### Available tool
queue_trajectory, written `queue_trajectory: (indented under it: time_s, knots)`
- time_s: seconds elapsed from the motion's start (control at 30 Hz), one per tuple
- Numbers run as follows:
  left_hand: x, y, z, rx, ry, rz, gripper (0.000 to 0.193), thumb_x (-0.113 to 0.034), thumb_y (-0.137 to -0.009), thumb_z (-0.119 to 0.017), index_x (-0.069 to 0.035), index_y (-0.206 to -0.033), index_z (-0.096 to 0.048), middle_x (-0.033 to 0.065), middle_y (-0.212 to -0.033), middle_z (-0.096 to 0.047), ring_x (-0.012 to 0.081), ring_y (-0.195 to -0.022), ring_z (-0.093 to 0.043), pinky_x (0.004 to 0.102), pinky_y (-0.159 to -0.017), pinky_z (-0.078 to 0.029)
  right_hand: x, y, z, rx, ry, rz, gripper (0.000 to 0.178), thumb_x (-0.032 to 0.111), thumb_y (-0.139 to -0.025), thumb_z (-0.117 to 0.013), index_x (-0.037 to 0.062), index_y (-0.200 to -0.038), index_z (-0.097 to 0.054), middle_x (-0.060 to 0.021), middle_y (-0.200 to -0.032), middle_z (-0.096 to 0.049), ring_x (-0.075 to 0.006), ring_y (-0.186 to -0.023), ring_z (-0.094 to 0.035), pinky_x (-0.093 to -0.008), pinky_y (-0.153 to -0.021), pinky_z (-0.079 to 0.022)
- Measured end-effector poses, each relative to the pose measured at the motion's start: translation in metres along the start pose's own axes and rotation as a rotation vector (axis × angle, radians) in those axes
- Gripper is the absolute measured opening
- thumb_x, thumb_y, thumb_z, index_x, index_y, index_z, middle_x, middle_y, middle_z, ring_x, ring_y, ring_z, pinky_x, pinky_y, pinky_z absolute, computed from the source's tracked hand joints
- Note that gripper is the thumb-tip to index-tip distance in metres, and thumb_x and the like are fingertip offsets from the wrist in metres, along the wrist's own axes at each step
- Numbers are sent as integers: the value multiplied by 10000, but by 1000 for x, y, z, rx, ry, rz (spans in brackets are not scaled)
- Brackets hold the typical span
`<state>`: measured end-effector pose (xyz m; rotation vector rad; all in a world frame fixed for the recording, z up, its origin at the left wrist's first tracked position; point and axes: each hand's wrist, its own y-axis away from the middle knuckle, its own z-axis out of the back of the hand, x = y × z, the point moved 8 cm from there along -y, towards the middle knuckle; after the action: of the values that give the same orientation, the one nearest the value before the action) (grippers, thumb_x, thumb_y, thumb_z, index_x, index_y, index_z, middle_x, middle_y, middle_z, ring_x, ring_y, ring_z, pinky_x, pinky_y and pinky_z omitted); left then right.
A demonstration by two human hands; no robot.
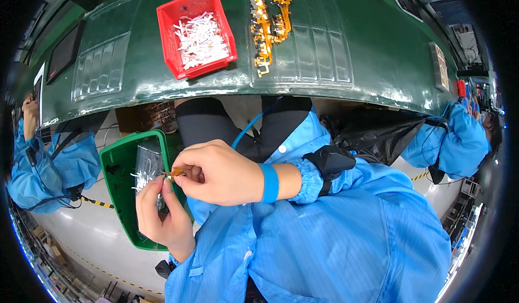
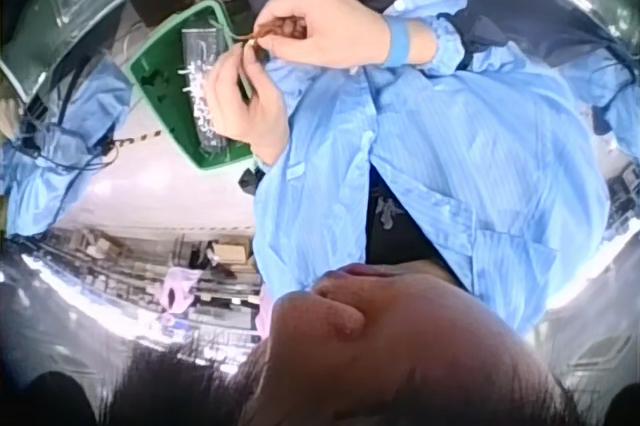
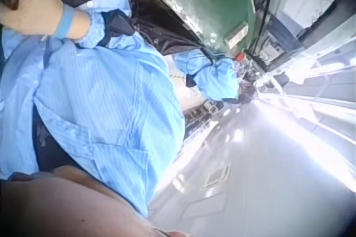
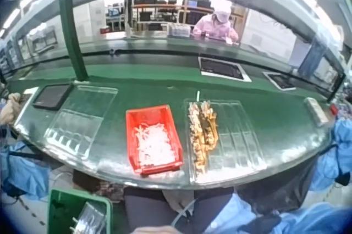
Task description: Manually assembling small electronic parts and cables at a factory workstation.
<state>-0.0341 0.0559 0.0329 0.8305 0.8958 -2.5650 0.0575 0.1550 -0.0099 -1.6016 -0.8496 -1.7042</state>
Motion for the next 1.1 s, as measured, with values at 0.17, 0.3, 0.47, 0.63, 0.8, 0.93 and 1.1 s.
queue_trajectory:
  time_s: [0.17,0.3,0.47,0.63,0.8,0.93,1.1]
  knots:
    - [-9,2,-3,47,-112,-167,182,99,-763,-706,55,-939,-688,174,-896,-701,288,-785,-709,326,-663,-584,6,3,1,-76,34,95,154,100,-819,-642,-33,-895,-651,-124,-747,-608,-245,-633,-623,-340,-568,-490]
    - [-10,1,-4,95,-93,-131,175,104,-791,-684,65,-961,-703,179,-908,-715,265,-801,-712,314,-699,-566,19,8,-1,-87,272,293,119,64,-804,-629,-19,-890,-627,-129,-783,-578,-310,-690,-611,-393,-601,-502]
    - [-7,-1,-5,146,-48,-105,172,103,-739,-707,58,-905,-699,167,-873,-723,267,-763,-724,309,-652,-583,27,13,-1,-95,372,410,99,54,-784,-636,-11,-838,-585,-126,-768,-527,-322,-672,-586,-414,-606,-501]
    - [-10,-5,-6,200,-26,-124,174,100,-728,-718,56,-896,-703,165,-863,-726,260,-756,-726,299,-659,-581,26,14,-1,5,413,365,151,1,-799,-648,-14,-942,-601,-125,-820,-556,-318,-698,-599,-388,-598,-498]
    - [-6,-11,-5,280,83,-76,118,107,-755,-701,75,-869,-693,174,-828,-719,252,-731,-717,283,-672,-550,28,12,2,54,355,372,91,14,-784,-631,-21,-853,-582,-142,-784,-553,-336,-701,-599,-410,-600,-496]
    - [-11,-16,-7,354,97,-73,114,114,-751,-698,77,-858,-684,177,-802,-712,242,-704,-708,274,-650,-539,28,11,2,93,349,362,83,37,-769,-622,-29,-764,-571,-163,-753,-553,-352,-701,-595,-425,-610,-496]
    - [-7,-18,-8,381,155,-77,150,100,-726,-720,44,-864,-704,153,-820,-718,233,-680,-706,263,-578,-540,28,11,5,118,309,320,79,37,-793,-611,-26,-766,-572,-165,-743,-552,-364,-713,-593,-438,-618,-492]
